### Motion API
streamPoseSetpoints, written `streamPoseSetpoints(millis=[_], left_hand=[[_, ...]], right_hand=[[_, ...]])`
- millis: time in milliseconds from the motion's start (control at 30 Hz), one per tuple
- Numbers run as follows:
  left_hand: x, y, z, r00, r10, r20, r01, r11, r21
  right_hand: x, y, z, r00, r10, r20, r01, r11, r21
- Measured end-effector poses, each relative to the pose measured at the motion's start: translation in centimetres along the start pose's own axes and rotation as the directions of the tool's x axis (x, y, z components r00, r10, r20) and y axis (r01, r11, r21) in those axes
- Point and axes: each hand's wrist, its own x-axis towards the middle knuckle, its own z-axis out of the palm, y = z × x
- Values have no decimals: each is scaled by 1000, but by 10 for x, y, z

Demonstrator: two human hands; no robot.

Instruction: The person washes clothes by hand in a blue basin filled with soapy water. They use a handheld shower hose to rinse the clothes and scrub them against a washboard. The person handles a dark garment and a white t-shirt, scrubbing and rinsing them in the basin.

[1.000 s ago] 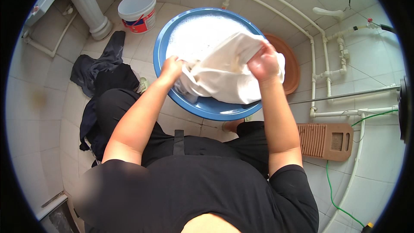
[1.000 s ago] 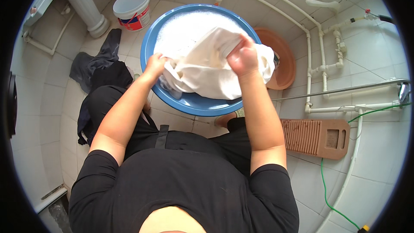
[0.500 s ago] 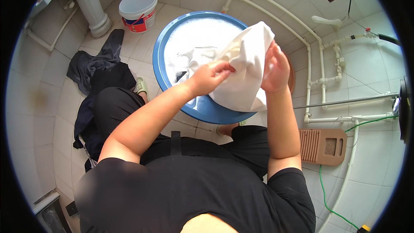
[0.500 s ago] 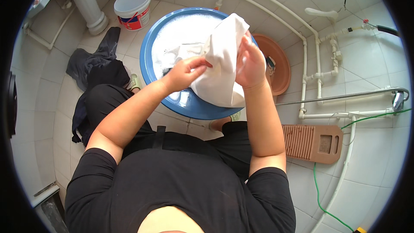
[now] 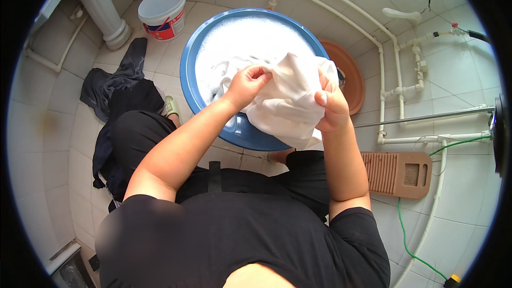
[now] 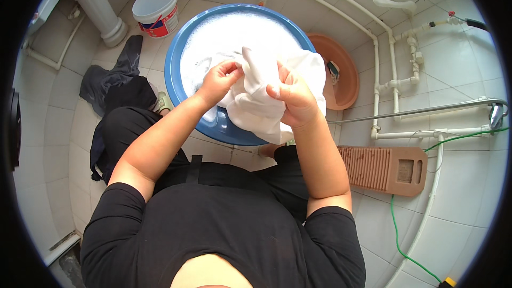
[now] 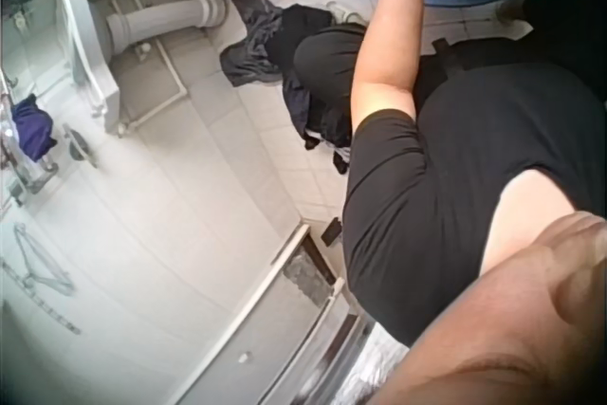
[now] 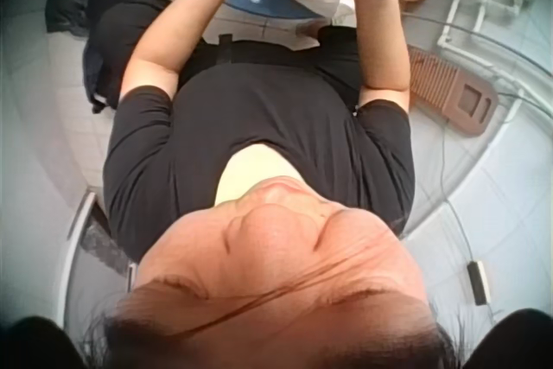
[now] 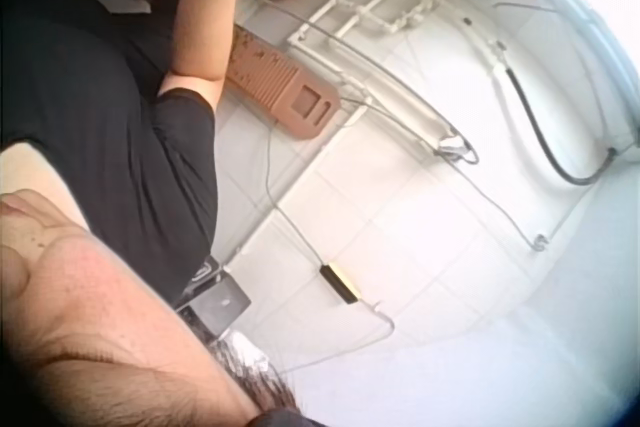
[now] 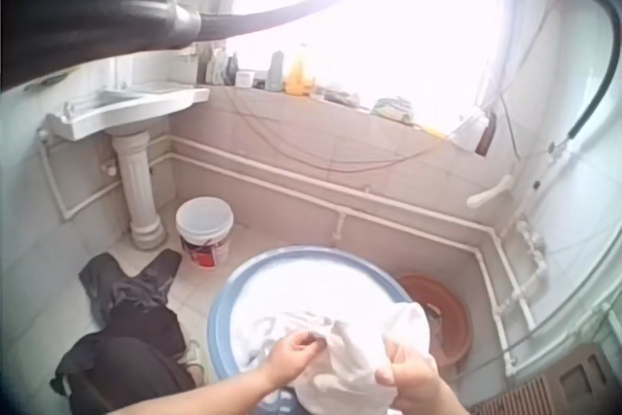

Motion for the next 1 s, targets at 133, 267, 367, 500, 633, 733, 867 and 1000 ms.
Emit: streamPoseSetpoints(millis=[133,267,367,500,633,733,867,1000], left_hand=[[12,12,-37,998,19,-59,-25,995,-93],[31,52,-99,859,13,-511,-124,975,-184],[33,69,-125,831,63,-552,-200,961,-191],[33,52,-110,823,25,-567,-34,999,-6],[9,15,-68,958,74,-278,8,959,282],[-4,-8,-40,985,-36,171,-58,857,513],[-28,-16,-15,963,-134,233,-152,442,884],[-18,-26,-44,891,-426,158,-13,324,946]], right_hand=[[2,-18,-22,969,-208,-135,202,978,-56],[-9,-46,-79,845,-355,-400,289,932,-217],[-14,-43,-74,803,-388,-452,194,888,-417],[-20,0,-33,999,34,3,-15,507,-862],[-17,-2,-59,964,-165,-207,-134,369,-920],[-24,-6,-107,866,-295,-404,-308,322,-895],[-35,16,-147,869,-224,-441,-487,-233,-841],[-39,23,-154,834,-53,-550,-506,-470,-723]])
